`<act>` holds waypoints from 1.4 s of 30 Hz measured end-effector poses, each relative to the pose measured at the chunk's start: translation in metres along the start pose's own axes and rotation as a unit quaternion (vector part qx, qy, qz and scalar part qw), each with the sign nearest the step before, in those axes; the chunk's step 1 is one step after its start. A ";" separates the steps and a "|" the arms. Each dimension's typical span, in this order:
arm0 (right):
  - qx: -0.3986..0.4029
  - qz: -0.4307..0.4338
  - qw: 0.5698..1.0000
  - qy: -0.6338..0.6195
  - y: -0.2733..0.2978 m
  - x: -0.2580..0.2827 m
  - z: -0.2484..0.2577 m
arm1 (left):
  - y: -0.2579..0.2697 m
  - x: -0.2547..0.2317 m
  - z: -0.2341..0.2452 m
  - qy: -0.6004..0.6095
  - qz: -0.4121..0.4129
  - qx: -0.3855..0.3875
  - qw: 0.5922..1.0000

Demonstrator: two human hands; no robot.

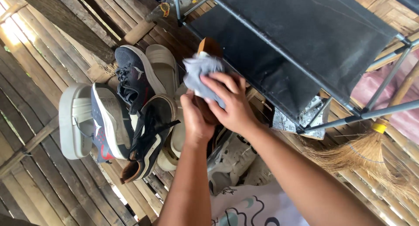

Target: Wiping and cleaning various shoes and sandals with a cloth.

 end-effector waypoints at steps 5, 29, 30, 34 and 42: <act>-0.002 -0.217 0.976 0.035 0.071 -0.116 0.000 | 0.000 -0.037 -0.012 -0.036 0.034 -0.033 0.998; -0.159 -0.345 0.925 -0.003 0.081 -0.128 0.070 | 0.031 -0.003 -0.058 -0.089 0.068 0.001 0.994; -0.210 -0.345 0.915 0.014 0.089 -0.131 0.079 | 0.036 -0.010 -0.059 -0.109 0.074 -0.022 0.991; -0.250 -0.292 0.917 -0.107 0.065 -0.066 0.085 | 0.042 0.011 -0.046 -0.120 0.147 -0.039 0.981; -0.072 -0.143 0.982 0.098 0.035 -0.030 0.046 | 0.029 0.024 -0.032 -0.292 -0.028 0.099 0.951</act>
Point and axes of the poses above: each hand's wrist, its own y-axis away from the middle knuckle, its own z-axis out of the back of the hand, x = y × z, the point moved 7 cm from there along -y, towards the middle knuckle, and after that the axes turned 3 degrees about -z, right-handed, at the moved point
